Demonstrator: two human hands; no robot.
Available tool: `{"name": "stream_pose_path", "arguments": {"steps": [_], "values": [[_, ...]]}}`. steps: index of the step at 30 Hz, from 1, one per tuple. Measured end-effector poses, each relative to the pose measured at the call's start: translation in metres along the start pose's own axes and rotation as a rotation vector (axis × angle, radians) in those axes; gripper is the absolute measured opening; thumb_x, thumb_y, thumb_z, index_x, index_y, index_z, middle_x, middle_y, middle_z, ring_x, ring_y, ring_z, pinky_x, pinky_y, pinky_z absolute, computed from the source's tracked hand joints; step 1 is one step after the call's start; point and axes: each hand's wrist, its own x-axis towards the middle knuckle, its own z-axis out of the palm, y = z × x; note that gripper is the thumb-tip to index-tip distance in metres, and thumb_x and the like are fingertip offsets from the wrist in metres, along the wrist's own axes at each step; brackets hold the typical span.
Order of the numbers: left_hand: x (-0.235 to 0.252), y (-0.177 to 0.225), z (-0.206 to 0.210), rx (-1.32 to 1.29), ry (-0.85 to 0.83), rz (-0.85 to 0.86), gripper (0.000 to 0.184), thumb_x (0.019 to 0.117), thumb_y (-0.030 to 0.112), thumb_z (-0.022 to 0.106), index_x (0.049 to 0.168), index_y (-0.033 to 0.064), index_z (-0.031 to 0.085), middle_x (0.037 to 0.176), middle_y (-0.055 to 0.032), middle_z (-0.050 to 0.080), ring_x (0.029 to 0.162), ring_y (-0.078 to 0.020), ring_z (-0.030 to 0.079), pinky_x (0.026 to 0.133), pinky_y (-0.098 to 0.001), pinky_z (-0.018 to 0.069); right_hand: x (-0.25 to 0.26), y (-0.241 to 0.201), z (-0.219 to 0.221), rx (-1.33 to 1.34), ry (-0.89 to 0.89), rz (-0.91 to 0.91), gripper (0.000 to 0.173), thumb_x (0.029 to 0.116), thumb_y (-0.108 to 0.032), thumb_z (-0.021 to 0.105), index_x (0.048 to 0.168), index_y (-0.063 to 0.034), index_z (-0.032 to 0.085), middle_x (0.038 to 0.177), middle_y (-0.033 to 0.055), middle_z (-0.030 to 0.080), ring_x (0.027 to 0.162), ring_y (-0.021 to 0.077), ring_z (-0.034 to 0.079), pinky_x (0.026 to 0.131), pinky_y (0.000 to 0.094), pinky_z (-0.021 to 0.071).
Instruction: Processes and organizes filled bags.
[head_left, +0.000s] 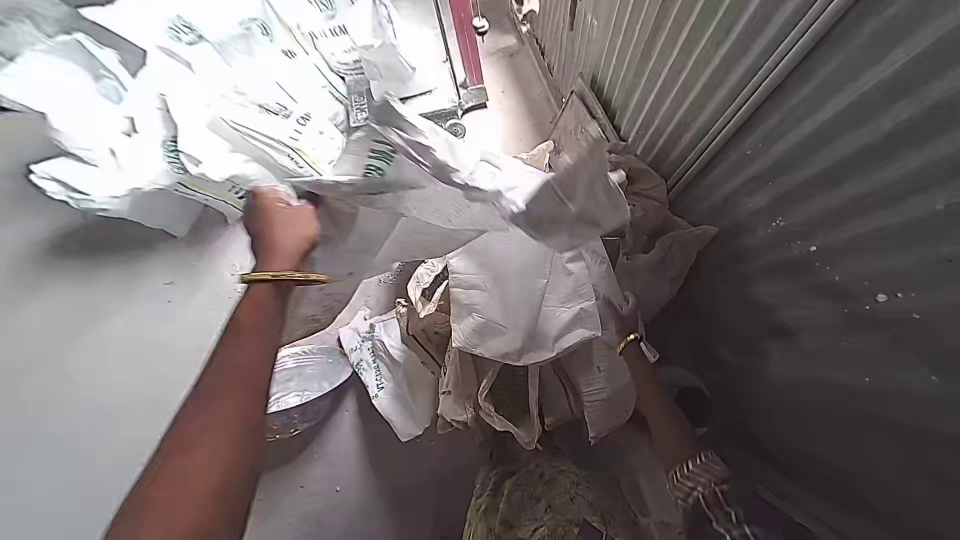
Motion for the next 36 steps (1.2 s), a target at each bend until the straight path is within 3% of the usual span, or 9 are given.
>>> {"name": "stream_pose_path", "arguments": {"steps": [3, 7, 11, 14, 19, 22, 27, 33, 36], "values": [[0.01, -0.033, -0.052, 0.03, 0.079, -0.038, 0.037, 0.1034, 0.014, 0.052, 0.112, -0.0223, 0.051, 0.114, -0.0454, 0.054, 0.109, -0.0578, 0.054, 0.089, -0.0739, 0.0372, 0.055, -0.02, 0.013, -0.178, -0.134, 0.004, 0.081, 0.1002, -0.029, 0.068, 0.156, 0.0094, 0.023, 0.154, 0.0336, 0.04, 0.143, 0.0384, 0.044, 0.117, 0.045, 0.0372], [-0.008, -0.095, -0.094, 0.074, 0.122, -0.152, 0.049, 0.1062, 0.027, 0.052, 0.108, -0.0219, 0.052, 0.108, -0.0461, 0.054, 0.101, -0.0591, 0.055, 0.084, -0.0758, 0.0377, 0.086, -0.037, 0.039, -0.417, -0.335, 0.006, 0.091, 0.0996, -0.036, 0.068, 0.159, 0.0095, 0.016, 0.156, 0.0334, 0.038, 0.147, 0.0393, 0.039, 0.122, 0.0485, 0.0299], [-0.037, -0.148, -0.087, -0.071, 0.112, -0.322, 0.048, 0.1091, 0.028, 0.049, 0.127, -0.0161, 0.052, 0.124, -0.039, 0.055, 0.115, -0.0463, 0.055, 0.099, -0.0631, 0.0394, 0.056, -0.063, 0.069, -0.396, -0.337, -0.064, 0.059, 0.0947, -0.015, 0.074, 0.142, 0.0091, 0.049, 0.139, 0.0304, 0.056, 0.13, 0.037, 0.056, 0.111, 0.0475, 0.0412], [-0.055, -0.163, -0.056, -0.138, 0.119, -0.32, 0.045, 0.1094, 0.023, 0.048, 0.131, -0.0162, 0.053, 0.13, -0.039, 0.055, 0.126, -0.0476, 0.052, 0.107, -0.0612, 0.0359, -0.002, -0.106, 0.086, -0.361, -0.274, -0.213, 0.047, 0.0949, -0.007, 0.07, 0.137, 0.0101, 0.056, 0.133, 0.0317, 0.061, 0.126, 0.0393, 0.058, 0.111, 0.0484, 0.0417], [-0.075, -0.134, 0.017, -0.168, 0.023, -0.24, 0.039, 0.1102, 0.013, 0.042, 0.129, -0.0186, 0.053, 0.13, -0.0405, 0.055, 0.129, -0.0495, 0.052, 0.112, -0.0568, 0.0348, -0.111, -0.159, 0.128, -0.416, -0.338, -0.324, 0.043, 0.0994, -0.012, 0.064, 0.135, 0.0099, 0.058, 0.13, 0.0321, 0.062, 0.125, 0.0412, 0.058, 0.11, 0.0495, 0.0412], [-0.102, -0.103, 0.047, -0.228, -0.034, -0.199, 0.032, 0.1066, 0.004, 0.043, 0.126, -0.0151, 0.059, 0.125, -0.0346, 0.062, 0.123, -0.0435, 0.058, 0.108, -0.0522, 0.042, -0.156, -0.146, 0.162, -0.394, -0.401, -0.513, 0.039, 0.0994, -0.008, 0.063, 0.133, 0.0124, 0.06, 0.131, 0.0358, 0.061, 0.128, 0.0478, 0.057, 0.112, 0.0545, 0.0386], [-0.124, -0.048, 0.078, -0.38, -0.271, -0.174, 0.04, 0.1108, 0.015, 0.037, 0.137, -0.0083, 0.055, 0.135, -0.0293, 0.06, 0.131, -0.0399, 0.056, 0.111, -0.0519, 0.0415, -0.188, -0.12, 0.183, -0.227, -0.441, -0.695, 0.039, 0.0976, -0.007, 0.063, 0.127, 0.018, 0.06, 0.122, 0.0411, 0.062, 0.118, 0.0551, 0.059, 0.106, 0.0644, 0.0394], [-0.128, -0.032, 0.084, -0.42, -0.455, -0.226, 0.068, 0.0957, 0.045, 0.069, 0.135, -0.0091, 0.056, 0.132, -0.0297, 0.06, 0.127, -0.0399, 0.058, 0.107, -0.0555, 0.0443, -0.206, -0.109, 0.17, -0.25, -0.486, -0.765, 0.034, 0.0939, -0.002, 0.064, 0.121, 0.0181, 0.064, 0.119, 0.0416, 0.063, 0.116, 0.0579, 0.06, 0.103, 0.0671, 0.0409], [-0.121, -0.037, 0.084, -0.253, -0.576, -0.245, 0.058, 0.0974, 0.026, 0.069, 0.137, -0.0126, 0.05, 0.139, -0.0318, 0.054, 0.133, -0.0414, 0.052, 0.11, -0.0555, 0.0415, -0.216, -0.102, 0.161, -0.381, -0.618, -0.722, 0.044, 0.0955, -0.006, 0.064, 0.133, 0.0163, 0.057, 0.13, 0.0412, 0.059, 0.125, 0.0581, 0.054, 0.109, 0.0654, 0.0376]]}}
